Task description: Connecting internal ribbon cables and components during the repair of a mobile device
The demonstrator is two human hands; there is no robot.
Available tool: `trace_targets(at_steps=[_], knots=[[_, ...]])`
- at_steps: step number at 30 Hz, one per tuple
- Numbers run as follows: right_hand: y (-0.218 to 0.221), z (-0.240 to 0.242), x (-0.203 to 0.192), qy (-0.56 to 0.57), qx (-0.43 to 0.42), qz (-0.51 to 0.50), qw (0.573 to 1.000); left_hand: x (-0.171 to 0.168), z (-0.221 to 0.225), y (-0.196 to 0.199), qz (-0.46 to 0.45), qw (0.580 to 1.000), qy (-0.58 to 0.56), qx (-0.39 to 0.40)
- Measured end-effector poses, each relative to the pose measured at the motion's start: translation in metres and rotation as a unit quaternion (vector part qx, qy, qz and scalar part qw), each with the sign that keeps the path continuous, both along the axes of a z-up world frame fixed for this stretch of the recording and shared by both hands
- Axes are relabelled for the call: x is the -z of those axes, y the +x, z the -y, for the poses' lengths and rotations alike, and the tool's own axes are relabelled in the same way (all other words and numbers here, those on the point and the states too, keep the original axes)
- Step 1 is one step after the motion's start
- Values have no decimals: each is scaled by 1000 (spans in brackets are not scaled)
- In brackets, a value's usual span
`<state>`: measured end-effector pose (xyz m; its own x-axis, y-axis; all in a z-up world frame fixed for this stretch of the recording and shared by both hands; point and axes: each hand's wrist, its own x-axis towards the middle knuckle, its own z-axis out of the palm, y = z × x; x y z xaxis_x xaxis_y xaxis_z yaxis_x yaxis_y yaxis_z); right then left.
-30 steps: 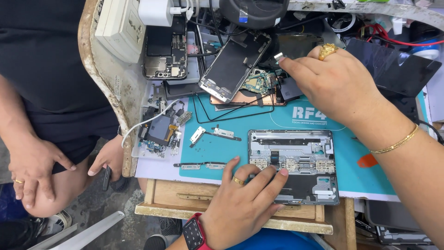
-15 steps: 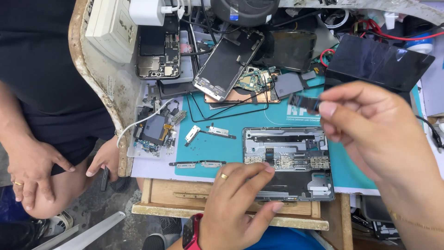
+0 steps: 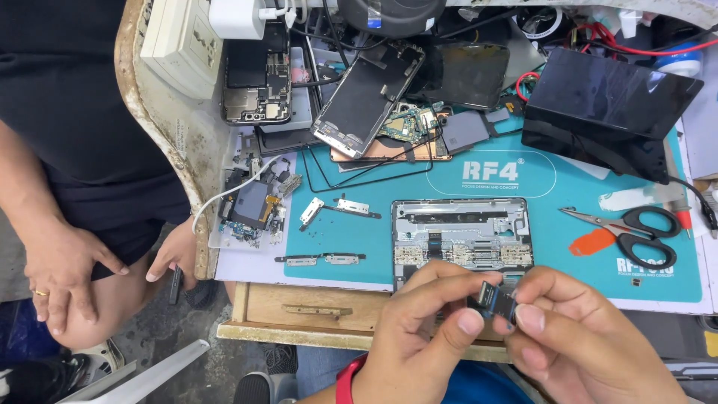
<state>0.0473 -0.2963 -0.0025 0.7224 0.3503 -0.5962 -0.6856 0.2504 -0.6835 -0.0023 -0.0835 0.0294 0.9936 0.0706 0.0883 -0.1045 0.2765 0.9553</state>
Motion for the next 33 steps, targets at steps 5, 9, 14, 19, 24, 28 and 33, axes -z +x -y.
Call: trace_targets(at_steps=[5, 9, 14, 19, 24, 28, 33], knots=[[-12, -4, 11, 181, -65, -97, 977, 3, -2, -3, 17, 997, 2, 71], [-19, -5, 1, -55, -84, -3, 995, -8, 1, -6, -24, 999, 42, 24], [-42, -39, -41, -276, 110, 315, 902, -14, 6, -10, -27, 988, 145, -52], [-50, -59, -58, -318, 134, 334, 877, -20, 12, -13, 11, 973, 217, -76], [-56, -52, -36, -340, 132, 399, 841, -16, 11, -15, 50, 966, 243, -70], [-57, -37, -15, -458, 33, 556, 693, -4, 16, -17, 69, 944, 296, -131], [-45, -27, -5, -414, 7, 662, 625, -1, 22, -19, 46, 943, 300, -137]])
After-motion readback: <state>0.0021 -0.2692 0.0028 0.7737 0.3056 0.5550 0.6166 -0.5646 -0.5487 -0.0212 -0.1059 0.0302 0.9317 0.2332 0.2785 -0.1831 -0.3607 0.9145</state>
